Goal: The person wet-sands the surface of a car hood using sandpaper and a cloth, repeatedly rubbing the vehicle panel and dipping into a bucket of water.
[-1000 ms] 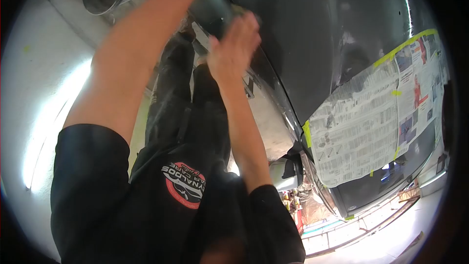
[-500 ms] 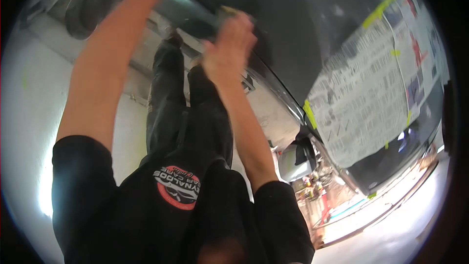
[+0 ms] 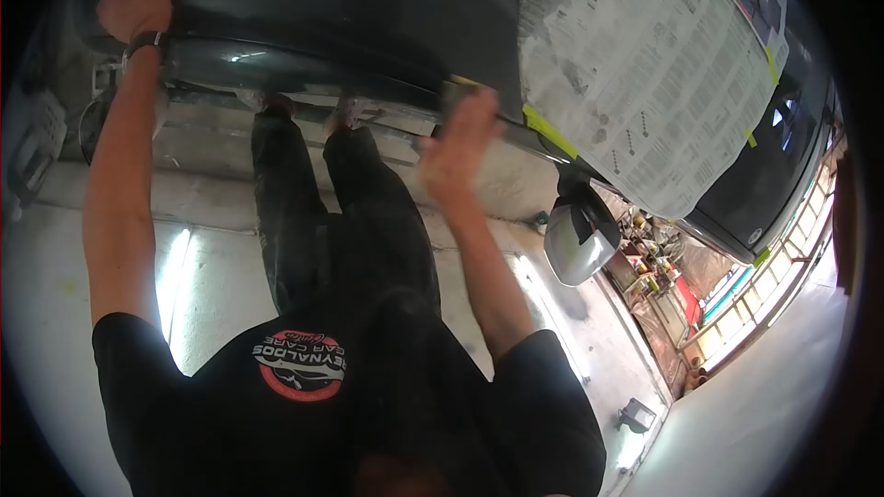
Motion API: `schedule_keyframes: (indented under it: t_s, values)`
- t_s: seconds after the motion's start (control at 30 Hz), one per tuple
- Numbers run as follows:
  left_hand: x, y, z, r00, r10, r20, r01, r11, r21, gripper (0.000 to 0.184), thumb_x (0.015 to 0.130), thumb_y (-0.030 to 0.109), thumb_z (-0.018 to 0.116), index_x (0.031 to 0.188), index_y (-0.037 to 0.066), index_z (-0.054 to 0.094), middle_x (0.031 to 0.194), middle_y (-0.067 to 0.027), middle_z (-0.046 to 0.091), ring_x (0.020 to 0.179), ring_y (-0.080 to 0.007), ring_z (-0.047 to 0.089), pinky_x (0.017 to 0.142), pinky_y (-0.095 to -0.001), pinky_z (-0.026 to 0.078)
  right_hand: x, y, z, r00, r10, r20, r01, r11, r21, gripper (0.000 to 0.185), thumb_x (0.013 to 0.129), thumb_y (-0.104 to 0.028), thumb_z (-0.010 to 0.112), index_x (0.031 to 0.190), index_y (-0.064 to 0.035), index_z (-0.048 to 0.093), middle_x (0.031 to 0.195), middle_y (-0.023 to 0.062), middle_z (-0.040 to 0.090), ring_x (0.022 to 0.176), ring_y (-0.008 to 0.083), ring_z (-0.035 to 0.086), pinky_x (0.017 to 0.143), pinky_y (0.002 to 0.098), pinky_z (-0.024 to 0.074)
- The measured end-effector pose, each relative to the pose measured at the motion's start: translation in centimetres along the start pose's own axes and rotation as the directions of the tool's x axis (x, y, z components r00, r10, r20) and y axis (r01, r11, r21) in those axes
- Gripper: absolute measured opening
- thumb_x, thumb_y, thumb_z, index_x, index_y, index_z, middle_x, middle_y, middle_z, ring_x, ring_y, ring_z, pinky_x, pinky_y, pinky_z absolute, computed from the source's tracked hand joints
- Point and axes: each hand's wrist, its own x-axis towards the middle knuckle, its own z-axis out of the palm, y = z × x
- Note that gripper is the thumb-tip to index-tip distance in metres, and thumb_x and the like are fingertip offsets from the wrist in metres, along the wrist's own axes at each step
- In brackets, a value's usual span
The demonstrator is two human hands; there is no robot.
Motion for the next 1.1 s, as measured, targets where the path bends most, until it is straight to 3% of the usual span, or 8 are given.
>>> schedule_keyframes:
  t_s: [0.13, 0.23, 0.37, 0.53, 0.63, 0.77, 0.97, 1.1]
  values:
    - [0.6, 0.1, -0.4, 0.999, 0.036, -0.012, -0.037, 0.999, -0.025, 0.052, 0.084, 0.046, 0.075, 0.111, 0.001, 0.079, 0.101, -0.0235, 0.077, 0.098, -0.0440, 0.073, 0.091, -0.0534, 0.056, 4.1, -7.2, 2.1, 0.985, -0.084, 0.148, 0.064, 0.989, 0.133, 0.089, 0.107, -0.061, 0.036, 0.166, 0.0043, 0.021, 0.175, 0.0285, 0.011, 0.162, 0.0465, 0.011, 0.125, 0.0702, -0.0003]
    - [0.1, 0.0, 0.3, 0.998, 0.037, -0.042, -0.036, 0.999, 0.038, 0.055, 0.085, 0.047, 0.076, 0.113, 0.000, 0.078, 0.103, -0.0254, 0.077, 0.099, -0.0450, 0.073, 0.091, -0.0538, 0.057, 0.6, -0.5, -1.2, 0.984, -0.068, 0.164, 0.091, 0.987, -0.133, 0.088, 0.106, -0.056, 0.045, 0.163, 0.0078, 0.027, 0.174, 0.0299, 0.013, 0.161, 0.0477, 0.014, 0.124, 0.0716, 0.0048]
    - [0.7, 0.6, -0.9, 0.988, -0.082, 0.130, 0.079, 0.997, 0.025, 0.054, 0.085, 0.047, 0.076, 0.114, 0.002, 0.078, 0.107, -0.0257, 0.076, 0.103, -0.0460, 0.071, 0.093, -0.0547, 0.055, -1.4, 2.3, -2.6, 0.999, 0.039, 0.021, -0.037, 0.992, -0.117, 0.083, 0.104, -0.044, 0.056, 0.162, 0.0084, 0.028, 0.173, 0.0295, 0.016, 0.160, 0.0483, 0.017, 0.124, 0.0717, 0.0101]
    - [-0.2, 0.6, -0.2, 0.999, -0.049, -0.020, 0.049, 0.998, 0.041, 0.054, 0.085, 0.047, 0.076, 0.114, 0.001, 0.077, 0.108, -0.0260, 0.075, 0.104, -0.0462, 0.070, 0.092, -0.0556, 0.055, 11.6, -4.4, -1.4, 0.993, -0.113, -0.023, 0.115, 0.990, 0.077, 0.084, 0.101, -0.043, 0.062, 0.161, 0.0059, 0.030, 0.172, 0.0298, 0.020, 0.159, 0.0487, 0.018, 0.126, 0.0654, 0.0176]
    - [0.3, 0.8, -0.3, 0.999, -0.048, 0.007, 0.048, 0.999, 0.008, 0.053, 0.086, 0.047, 0.076, 0.113, 0.001, 0.077, 0.108, -0.0254, 0.074, 0.103, -0.0457, 0.070, 0.093, -0.0557, 0.054, 10.7, -2.5, -3.1, 0.986, -0.086, 0.143, 0.094, 0.994, -0.055, 0.087, 0.098, -0.041, 0.067, 0.160, 0.0074, 0.030, 0.171, 0.0315, 0.019, 0.159, 0.0488, 0.019, 0.126, 0.0623, 0.0215]
    - [0.0, 0.9, -0.5, 0.996, -0.073, 0.042, 0.073, 0.997, 0.012, 0.056, 0.088, 0.048, 0.070, 0.120, 0.002, 0.075, 0.117, -0.0218, 0.074, 0.117, -0.0419, 0.064, 0.102, -0.0513, 0.050, 4.5, 0.0, -2.1, 1.000, 0.003, -0.022, -0.006, 0.989, -0.148, 0.088, 0.096, -0.034, 0.072, 0.158, 0.0116, 0.030, 0.168, 0.0346, 0.021, 0.157, 0.0510, 0.022, 0.125, 0.0627, 0.0224]
    - [-0.3, 1.6, -0.6, 0.999, -0.040, -0.021, 0.040, 0.999, -0.003, 0.052, 0.091, 0.045, 0.069, 0.120, 0.002, 0.074, 0.119, -0.0217, 0.073, 0.119, -0.0422, 0.063, 0.105, -0.0514, 0.047, 18.2, -6.2, -0.4, 0.981, -0.158, -0.113, 0.158, 0.987, -0.006, 0.085, 0.099, -0.036, 0.068, 0.157, 0.0126, 0.030, 0.168, 0.0357, 0.021, 0.156, 0.0524, 0.025, 0.125, 0.0629, 0.0243]
    - [-0.2, 2.5, -1.1, 0.995, -0.089, 0.037, 0.089, 0.996, 0.002, 0.052, 0.090, 0.046, 0.071, 0.120, 0.003, 0.074, 0.120, -0.0214, 0.072, 0.119, -0.0425, 0.063, 0.104, -0.0525, 0.048, 10.0, -1.3, -2.7, 0.999, -0.050, 0.009, 0.050, 0.997, -0.063, 0.078, 0.103, -0.034, 0.062, 0.158, 0.0123, 0.031, 0.168, 0.0361, 0.023, 0.154, 0.0544, 0.027, 0.125, 0.0623, 0.0254]
